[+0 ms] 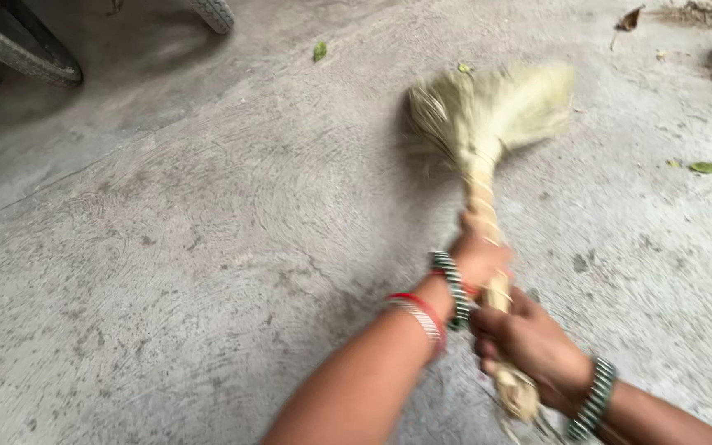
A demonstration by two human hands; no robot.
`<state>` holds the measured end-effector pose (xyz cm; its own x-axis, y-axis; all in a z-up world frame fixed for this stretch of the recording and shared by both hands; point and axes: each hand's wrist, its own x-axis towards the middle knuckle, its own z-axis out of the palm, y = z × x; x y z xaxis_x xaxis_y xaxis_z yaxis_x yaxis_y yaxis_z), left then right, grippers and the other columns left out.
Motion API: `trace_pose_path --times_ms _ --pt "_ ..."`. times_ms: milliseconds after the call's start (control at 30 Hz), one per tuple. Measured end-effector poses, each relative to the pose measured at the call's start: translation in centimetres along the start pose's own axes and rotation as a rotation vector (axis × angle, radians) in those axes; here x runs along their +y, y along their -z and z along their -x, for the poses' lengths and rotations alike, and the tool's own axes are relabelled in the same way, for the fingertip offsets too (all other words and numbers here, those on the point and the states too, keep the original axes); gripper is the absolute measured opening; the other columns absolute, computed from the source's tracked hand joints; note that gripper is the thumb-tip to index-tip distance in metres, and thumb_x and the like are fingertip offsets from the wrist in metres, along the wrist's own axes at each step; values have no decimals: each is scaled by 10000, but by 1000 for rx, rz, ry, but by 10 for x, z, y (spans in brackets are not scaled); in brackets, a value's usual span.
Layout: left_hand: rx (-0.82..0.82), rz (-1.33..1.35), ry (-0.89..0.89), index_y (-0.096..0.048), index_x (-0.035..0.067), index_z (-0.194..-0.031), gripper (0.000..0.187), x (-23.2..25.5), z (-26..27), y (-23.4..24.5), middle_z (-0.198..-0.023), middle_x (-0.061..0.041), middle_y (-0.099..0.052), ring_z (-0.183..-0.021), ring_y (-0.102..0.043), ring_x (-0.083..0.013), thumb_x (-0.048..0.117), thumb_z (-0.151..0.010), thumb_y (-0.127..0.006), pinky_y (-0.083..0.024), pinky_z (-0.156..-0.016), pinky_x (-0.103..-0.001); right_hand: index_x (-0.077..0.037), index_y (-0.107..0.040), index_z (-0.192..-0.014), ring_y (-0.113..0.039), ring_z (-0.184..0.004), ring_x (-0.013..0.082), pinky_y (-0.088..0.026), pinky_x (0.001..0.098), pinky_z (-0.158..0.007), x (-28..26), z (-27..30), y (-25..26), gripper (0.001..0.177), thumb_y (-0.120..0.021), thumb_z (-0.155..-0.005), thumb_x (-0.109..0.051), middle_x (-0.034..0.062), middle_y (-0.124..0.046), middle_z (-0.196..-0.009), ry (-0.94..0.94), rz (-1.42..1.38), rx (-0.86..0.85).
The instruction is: The person sweeps leaves and white flowers across a concrete floor using a handheld grass broom.
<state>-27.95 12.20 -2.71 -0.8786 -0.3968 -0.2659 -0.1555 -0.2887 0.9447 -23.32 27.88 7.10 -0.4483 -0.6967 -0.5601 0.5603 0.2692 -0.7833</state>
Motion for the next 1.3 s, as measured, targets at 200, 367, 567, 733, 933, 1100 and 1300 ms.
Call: trace_pose_path --times_ms 200,367,567,733,933,1100,1300 --pt "252 309 -18 -409 109 -1273 511 29 67 58 -968 -89 -586 -747 -670 -262 63 -859 -705 -590 -597 -399 -9 -472 -1115 -504 -453 105 -470 262 -377 -21 -23 -17 279 -660 -912 -44 12 -524 -648 -67 44 -348" --pt "376 197 202 -352 32 -1284 550 -1 68 70 -989 -157 -607 -788 -682 -288 88 -868 -707 -597 -632 -395 -64 -540 -1120 -561 -467 122 -488 263 -400 -4 -45 -7 239 -658 -916 -32 39 -553 -647 -314 23 -487" --pt "223 -276 218 -174 10 -1368 760 -24 7 -45 -1051 -212 -628 -839 -691 -307 119 -845 -713 -598 -683 -391 6 -567 -936 -542 -481 111 -485 256 -409 40 -25 93 122 -669 -914 -56 37 -567 -650 -210 -173 -295" --pt "-50 -743 182 -25 -8 -1438 938 -40 -25 -177 -1102 -257 -646 -881 -698 -322 144 -825 -719 -598 -725 -388 7 -535 -838 -454 -442 173 -425 330 -390 78 7 195 168 -604 -898 -133 69 -456 -552 -123 -427 -29" --pt "-376 -1032 51 153 -30 -1522 1154 -40 -31 -295 -1164 -312 -667 -932 -707 -341 175 -802 -725 -599 -775 -383 -48 -492 -823 -437 -470 124 -402 302 -372 67 63 256 157 -569 -915 -148 14 -442 -578 111 -603 125" --pt "-310 -585 -122 125 43 -1578 1091 -9 4 -270 -1188 -256 -614 -896 -711 -319 79 -808 -646 -631 -692 -366 8 -490 -894 -491 -444 194 -479 343 -392 29 86 205 148 -586 -925 -100 82 -466 -585 88 -422 238" --pt "43 -298 120 97 135 -1560 968 27 45 -179 -1190 -240 -558 -854 -734 -348 -50 -829 -509 -682 -668 -395 -162 -564 -1174 -507 -469 112 -487 283 -407 2 85 161 301 -632 -924 -9 3 -566 -650 38 -304 -67"
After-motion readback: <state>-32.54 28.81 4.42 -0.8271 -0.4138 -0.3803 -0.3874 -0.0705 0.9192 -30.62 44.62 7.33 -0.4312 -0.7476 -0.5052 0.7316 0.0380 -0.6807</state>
